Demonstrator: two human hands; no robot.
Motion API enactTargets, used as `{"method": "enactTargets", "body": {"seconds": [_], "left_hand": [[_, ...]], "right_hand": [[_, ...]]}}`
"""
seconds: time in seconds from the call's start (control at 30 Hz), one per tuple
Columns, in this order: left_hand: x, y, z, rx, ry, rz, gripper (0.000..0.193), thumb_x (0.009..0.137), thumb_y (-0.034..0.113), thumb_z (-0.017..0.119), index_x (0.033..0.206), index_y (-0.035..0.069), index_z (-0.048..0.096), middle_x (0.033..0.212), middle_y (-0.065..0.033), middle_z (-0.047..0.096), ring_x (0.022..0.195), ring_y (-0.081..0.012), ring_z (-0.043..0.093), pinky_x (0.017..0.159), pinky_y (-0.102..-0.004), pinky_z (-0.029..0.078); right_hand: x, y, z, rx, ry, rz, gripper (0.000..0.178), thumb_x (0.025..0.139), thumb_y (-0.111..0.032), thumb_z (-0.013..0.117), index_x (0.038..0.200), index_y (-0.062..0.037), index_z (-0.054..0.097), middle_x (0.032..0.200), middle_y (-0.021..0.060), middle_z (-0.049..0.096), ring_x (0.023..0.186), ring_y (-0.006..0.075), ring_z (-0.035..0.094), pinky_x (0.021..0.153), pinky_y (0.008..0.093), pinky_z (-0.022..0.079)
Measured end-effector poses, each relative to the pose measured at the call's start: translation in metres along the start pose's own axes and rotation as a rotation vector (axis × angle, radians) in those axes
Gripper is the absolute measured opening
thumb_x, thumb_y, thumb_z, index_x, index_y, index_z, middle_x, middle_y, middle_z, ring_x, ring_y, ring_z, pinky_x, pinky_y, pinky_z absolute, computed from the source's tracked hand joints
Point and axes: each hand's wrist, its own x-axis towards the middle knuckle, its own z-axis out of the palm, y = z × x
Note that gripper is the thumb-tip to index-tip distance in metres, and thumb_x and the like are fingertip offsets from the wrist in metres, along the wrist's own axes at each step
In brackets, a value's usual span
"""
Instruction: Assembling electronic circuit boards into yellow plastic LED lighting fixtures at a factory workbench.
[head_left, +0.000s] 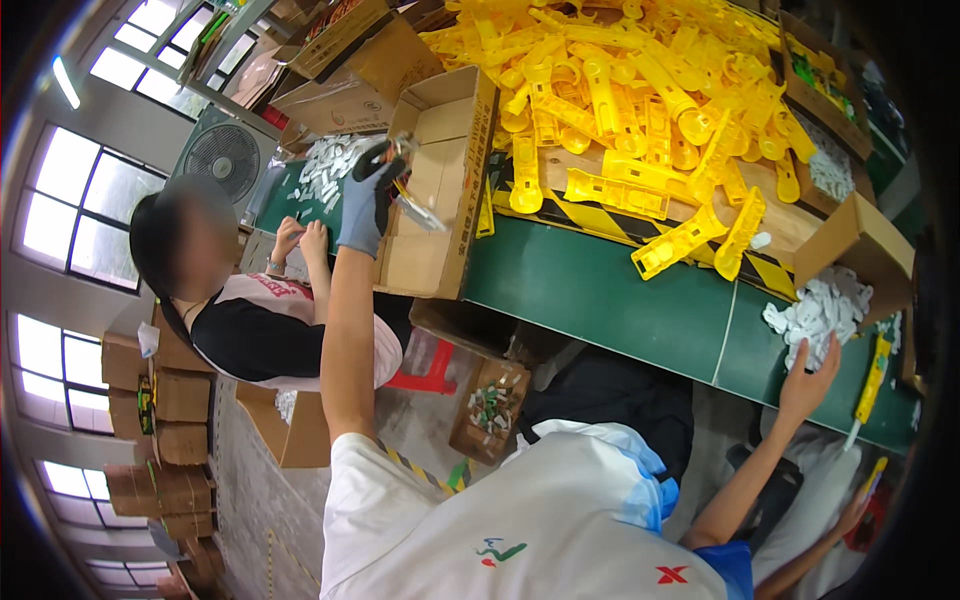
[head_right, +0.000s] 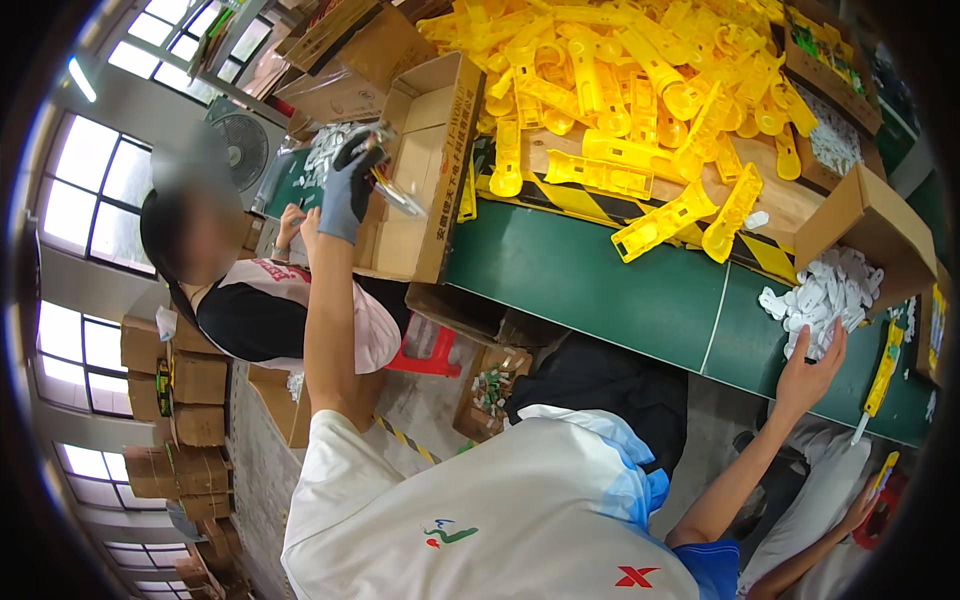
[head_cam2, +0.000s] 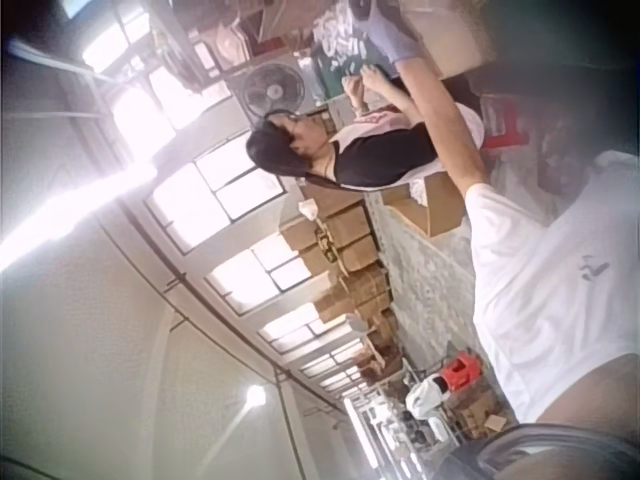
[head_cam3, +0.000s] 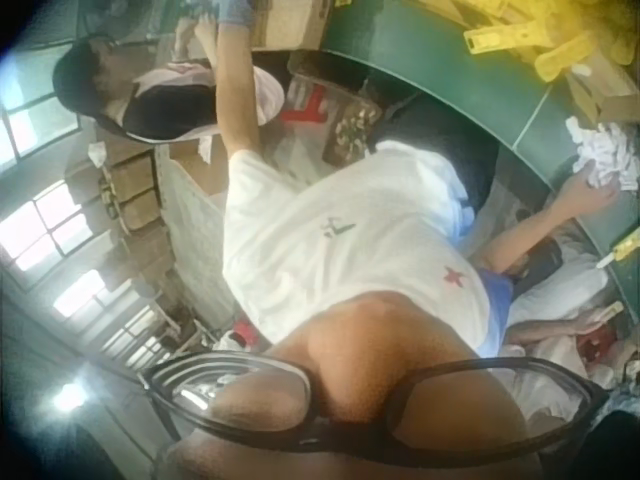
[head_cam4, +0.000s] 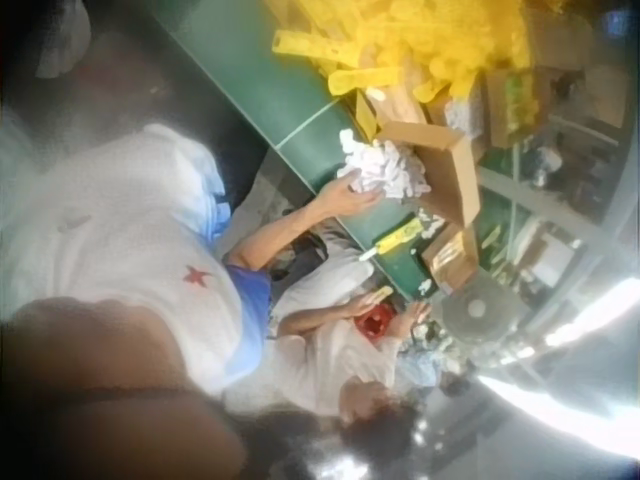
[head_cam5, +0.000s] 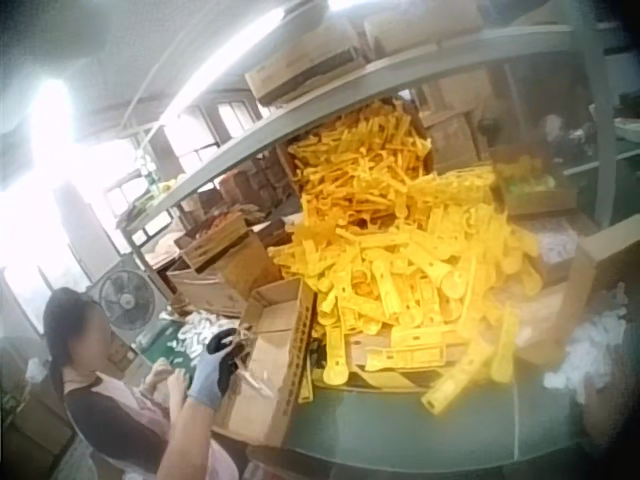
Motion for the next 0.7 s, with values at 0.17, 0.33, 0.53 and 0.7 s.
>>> {"method": "enactTargets", "body": {"seconds": [0.17,0.33,0.53,0.7], "left_hand": [[-0.059,0.076,0.1,-0.126,-0.143,0.288,0.044,0.089,0.003,0.067,0.132,0.003,0.055,0.118,-0.0104,0.065,0.1,-0.018,0.065,0.086,-0.0286,0.053],[-0.103,0.057,0.184,-0.168,-0.266,0.289,0.046,0.09,0.005,0.064,0.135,0.001,0.052,0.118,-0.011,0.064,0.101,-0.0176,0.065,0.092,-0.0282,0.05],[-0.09,-0.059,0.214,-0.043,-0.381,-0.065,0.045,0.09,0.004,0.067,0.133,0.004,0.055,0.104,-0.0067,0.066,0.089,-0.0126,0.064,0.076,-0.0236,0.051],[-0.106,-0.101,0.207,0.537,-0.119,0.298,0.046,0.086,0.001,0.067,0.131,0.002,0.056,0.122,-0.0163,0.062,0.107,-0.0257,0.063,0.097,-0.0315,0.048]], "right_hand": [[0.002,0.001,-0.004,-0.015,0.016,-0.013,0.05,0.094,-0.029,0.066,0.139,-0.0097,0.054,0.143,0.0188,0.049,0.132,0.0369,0.047,0.108,0.0425,0.038],[0.001,-0.01,-0.008,-0.02,0.02,0.013,0.05,0.093,-0.027,0.068,0.138,-0.0099,0.054,0.142,0.0214,0.048,0.131,0.0382,0.047,0.107,0.0426,0.039],[-0.002,-0.019,-0.006,-0.273,0.144,-0.102,0.052,0.088,-0.029,0.073,0.134,-0.0104,0.058,0.139,0.0209,0.051,0.132,0.0389,0.044,0.109,0.0487,0.036],[-0.019,-0.085,-0.01,0.204,0.042,-0.089,0.041,0.086,-0.019,0.074,0.123,-0.0059,0.064,0.124,0.0144,0.063,0.117,0.0337,0.056,0.102,0.0446,0.042]]}}
